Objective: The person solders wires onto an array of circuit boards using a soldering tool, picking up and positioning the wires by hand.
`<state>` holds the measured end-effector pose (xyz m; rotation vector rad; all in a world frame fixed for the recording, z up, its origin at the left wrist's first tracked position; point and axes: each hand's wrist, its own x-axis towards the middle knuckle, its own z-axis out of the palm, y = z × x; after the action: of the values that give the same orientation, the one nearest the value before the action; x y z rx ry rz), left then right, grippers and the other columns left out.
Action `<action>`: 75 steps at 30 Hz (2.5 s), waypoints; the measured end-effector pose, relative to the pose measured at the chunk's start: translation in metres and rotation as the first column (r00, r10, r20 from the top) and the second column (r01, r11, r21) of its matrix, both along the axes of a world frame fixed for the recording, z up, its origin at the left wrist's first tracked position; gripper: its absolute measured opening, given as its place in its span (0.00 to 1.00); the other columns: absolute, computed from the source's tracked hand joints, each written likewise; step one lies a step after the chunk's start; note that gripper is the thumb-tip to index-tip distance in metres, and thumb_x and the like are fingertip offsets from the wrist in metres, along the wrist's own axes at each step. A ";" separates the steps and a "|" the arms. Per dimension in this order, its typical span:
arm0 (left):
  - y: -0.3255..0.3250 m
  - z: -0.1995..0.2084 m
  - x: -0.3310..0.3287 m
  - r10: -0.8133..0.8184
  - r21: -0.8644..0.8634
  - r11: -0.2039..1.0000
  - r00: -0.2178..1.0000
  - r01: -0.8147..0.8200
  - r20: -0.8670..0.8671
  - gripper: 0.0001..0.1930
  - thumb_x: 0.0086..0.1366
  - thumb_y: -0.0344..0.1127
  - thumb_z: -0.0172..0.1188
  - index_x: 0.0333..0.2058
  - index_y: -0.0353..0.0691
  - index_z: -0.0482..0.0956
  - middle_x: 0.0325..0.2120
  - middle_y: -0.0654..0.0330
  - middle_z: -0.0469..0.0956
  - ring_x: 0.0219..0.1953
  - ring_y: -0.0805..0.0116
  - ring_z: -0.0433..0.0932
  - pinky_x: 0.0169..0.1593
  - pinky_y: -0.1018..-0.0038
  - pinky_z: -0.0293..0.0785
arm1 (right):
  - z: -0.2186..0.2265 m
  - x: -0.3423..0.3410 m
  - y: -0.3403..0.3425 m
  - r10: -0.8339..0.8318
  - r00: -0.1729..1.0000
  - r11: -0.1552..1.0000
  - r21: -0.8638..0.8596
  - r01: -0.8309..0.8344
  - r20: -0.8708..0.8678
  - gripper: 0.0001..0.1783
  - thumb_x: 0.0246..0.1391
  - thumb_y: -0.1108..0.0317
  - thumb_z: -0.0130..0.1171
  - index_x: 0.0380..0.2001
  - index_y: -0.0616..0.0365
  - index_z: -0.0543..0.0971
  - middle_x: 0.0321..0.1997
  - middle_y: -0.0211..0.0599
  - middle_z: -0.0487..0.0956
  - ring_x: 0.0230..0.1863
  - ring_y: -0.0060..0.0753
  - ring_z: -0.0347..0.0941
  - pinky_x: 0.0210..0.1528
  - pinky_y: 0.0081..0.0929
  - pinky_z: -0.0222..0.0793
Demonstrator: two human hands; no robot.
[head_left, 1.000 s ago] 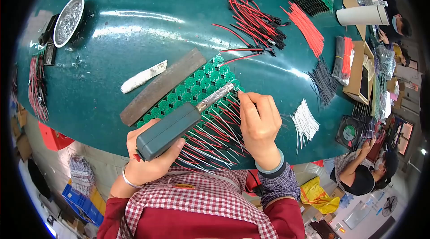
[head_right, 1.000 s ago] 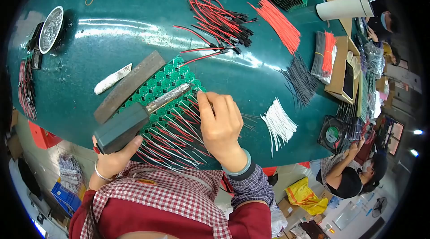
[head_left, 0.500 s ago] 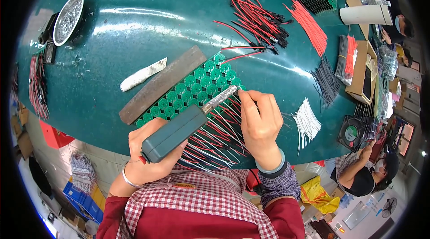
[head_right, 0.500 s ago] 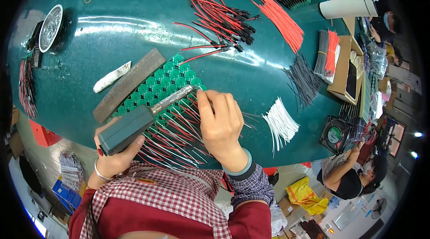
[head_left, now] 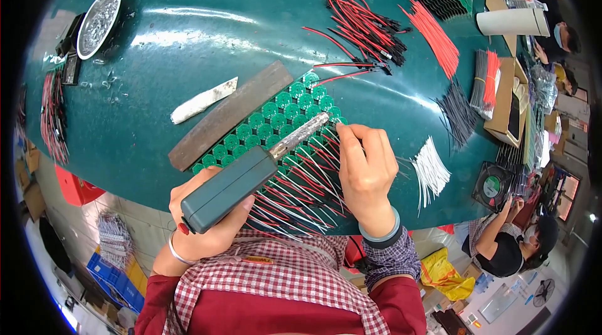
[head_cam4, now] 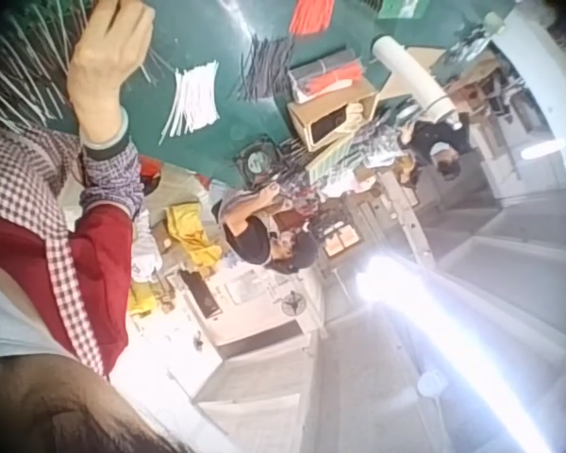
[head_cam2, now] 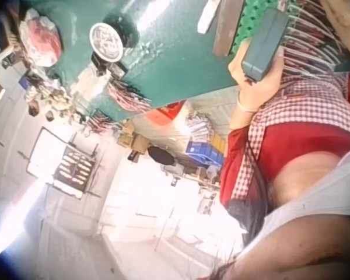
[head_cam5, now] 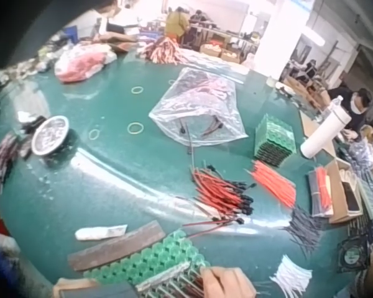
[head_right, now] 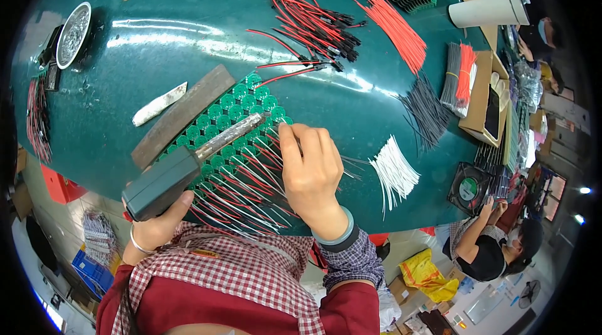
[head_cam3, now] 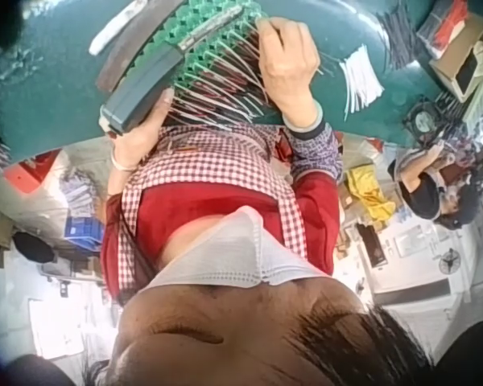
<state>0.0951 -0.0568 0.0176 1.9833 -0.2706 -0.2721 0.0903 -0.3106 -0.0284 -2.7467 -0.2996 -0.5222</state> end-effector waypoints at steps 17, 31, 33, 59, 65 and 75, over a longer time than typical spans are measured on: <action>0.010 0.000 -0.009 0.015 0.032 0.999 0.998 -0.013 -0.058 0.13 0.51 0.22 0.69 0.38 0.31 0.81 0.31 0.55 0.81 0.29 0.67 0.81 0.34 0.75 0.77 | 0.005 -0.008 0.013 0.063 0.997 0.992 0.109 -0.068 0.047 0.18 0.39 0.82 0.62 0.39 0.68 0.80 0.35 0.42 0.77 0.34 0.42 0.74 0.33 0.32 0.73; 0.008 -0.005 -0.009 -0.008 -0.031 1.000 0.998 0.006 -0.070 0.12 0.49 0.20 0.69 0.34 0.31 0.79 0.29 0.56 0.80 0.27 0.66 0.80 0.32 0.75 0.74 | 0.001 -0.009 0.013 0.054 0.998 0.996 0.071 -0.052 -0.022 0.20 0.37 0.83 0.61 0.40 0.67 0.80 0.37 0.42 0.76 0.35 0.41 0.74 0.33 0.32 0.73; 0.008 -0.005 -0.008 -0.015 -0.023 1.000 0.998 0.013 -0.060 0.12 0.48 0.20 0.69 0.33 0.31 0.79 0.28 0.55 0.80 0.27 0.66 0.80 0.31 0.75 0.74 | 0.001 -0.009 0.014 0.053 0.998 0.996 0.067 -0.051 -0.028 0.20 0.37 0.82 0.61 0.41 0.67 0.80 0.37 0.42 0.76 0.35 0.41 0.73 0.33 0.32 0.73; 0.016 0.000 -0.019 0.042 0.033 0.999 0.998 -0.041 -0.040 0.14 0.51 0.23 0.70 0.39 0.30 0.81 0.31 0.56 0.81 0.29 0.68 0.81 0.34 0.75 0.76 | 0.003 -0.009 0.017 0.045 0.999 0.997 0.056 -0.044 -0.013 0.19 0.40 0.83 0.61 0.40 0.69 0.79 0.36 0.43 0.76 0.35 0.41 0.73 0.33 0.32 0.73; 0.021 -0.003 -0.024 0.055 0.015 0.998 0.998 -0.055 -0.041 0.13 0.50 0.22 0.70 0.37 0.30 0.81 0.31 0.56 0.81 0.29 0.67 0.81 0.34 0.75 0.77 | 0.005 -0.014 0.023 0.084 0.996 0.989 0.117 -0.087 0.034 0.17 0.41 0.83 0.61 0.39 0.70 0.80 0.35 0.43 0.77 0.33 0.41 0.74 0.34 0.32 0.73; 0.021 -0.004 -0.024 0.032 -0.023 0.999 0.999 -0.032 -0.036 0.11 0.49 0.21 0.70 0.33 0.31 0.80 0.29 0.56 0.80 0.27 0.66 0.81 0.31 0.75 0.76 | 0.003 -0.015 0.027 0.094 0.996 0.990 0.105 -0.092 -0.008 0.17 0.40 0.83 0.61 0.38 0.69 0.80 0.35 0.42 0.76 0.34 0.40 0.74 0.33 0.31 0.73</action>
<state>0.0714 -0.0362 0.0135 1.9562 -0.2180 -0.2826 0.0749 -0.2838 -0.0249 -2.6199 -0.3842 -0.4809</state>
